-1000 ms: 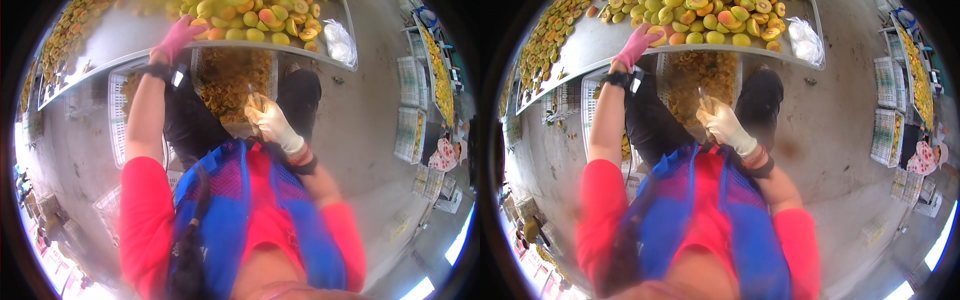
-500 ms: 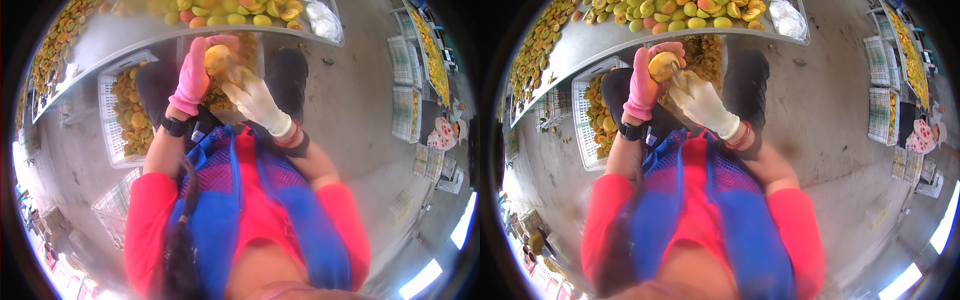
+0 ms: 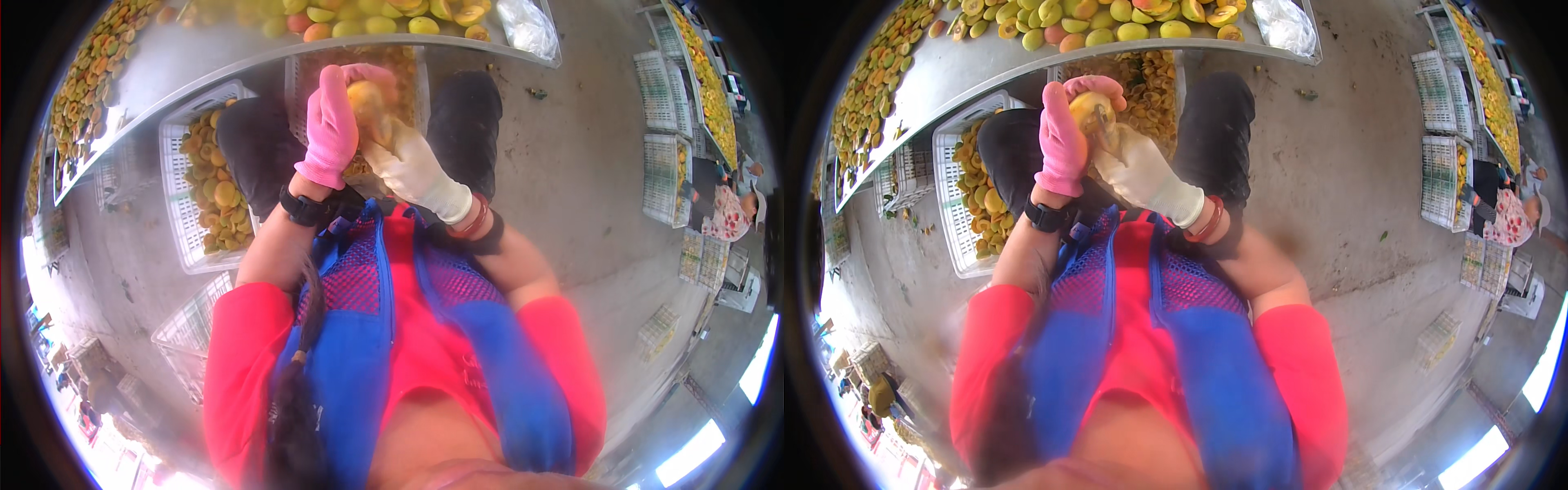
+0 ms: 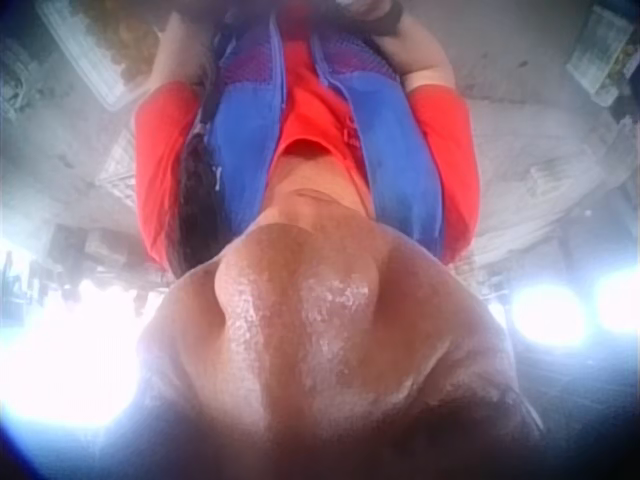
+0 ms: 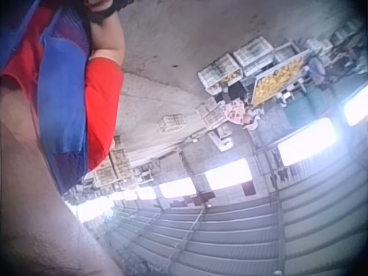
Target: Slicing small yellow fruits (peaches or apricots) into a container at a processing table.
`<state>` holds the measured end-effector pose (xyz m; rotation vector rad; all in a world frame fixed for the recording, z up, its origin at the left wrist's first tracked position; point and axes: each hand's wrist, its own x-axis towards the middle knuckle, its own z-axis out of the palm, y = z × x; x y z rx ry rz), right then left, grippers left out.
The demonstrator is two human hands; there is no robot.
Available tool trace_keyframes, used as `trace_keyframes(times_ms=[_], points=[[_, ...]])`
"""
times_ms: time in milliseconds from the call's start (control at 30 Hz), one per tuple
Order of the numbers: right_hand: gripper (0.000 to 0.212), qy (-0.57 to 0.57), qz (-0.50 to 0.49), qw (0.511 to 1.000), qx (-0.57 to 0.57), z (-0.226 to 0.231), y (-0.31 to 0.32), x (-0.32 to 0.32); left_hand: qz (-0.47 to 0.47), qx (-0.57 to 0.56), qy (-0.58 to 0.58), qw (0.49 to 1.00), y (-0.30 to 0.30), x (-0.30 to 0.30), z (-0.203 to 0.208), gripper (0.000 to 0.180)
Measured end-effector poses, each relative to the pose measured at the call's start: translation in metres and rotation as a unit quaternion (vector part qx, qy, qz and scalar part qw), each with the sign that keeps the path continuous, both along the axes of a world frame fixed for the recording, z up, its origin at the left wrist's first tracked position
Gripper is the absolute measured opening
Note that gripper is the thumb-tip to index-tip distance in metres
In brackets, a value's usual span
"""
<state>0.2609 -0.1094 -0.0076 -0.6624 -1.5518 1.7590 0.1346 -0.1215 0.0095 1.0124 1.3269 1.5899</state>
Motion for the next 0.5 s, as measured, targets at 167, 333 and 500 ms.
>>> trace_keyframes(times_ms=[167, 333, 500], points=[[0.018, -0.104, 0.143, 0.947, -0.269, 0.032, 0.013, 0.019, 0.027, 0.075, 0.091, 0.993, 0.001, -0.002, -0.021, 0.073], [0.016, -0.052, 0.003, 0.994, 0.096, -0.019, 0.008, 0.005, 0.009, 0.110, 0.129, 0.986, 0.007, -0.001, -0.021, 0.062], [0.019, -0.096, 0.074, 0.990, -0.076, -0.006, 0.010, 0.014, 0.000, 0.080, 0.071, 0.994, 0.002, 0.000, -0.024, 0.056]])
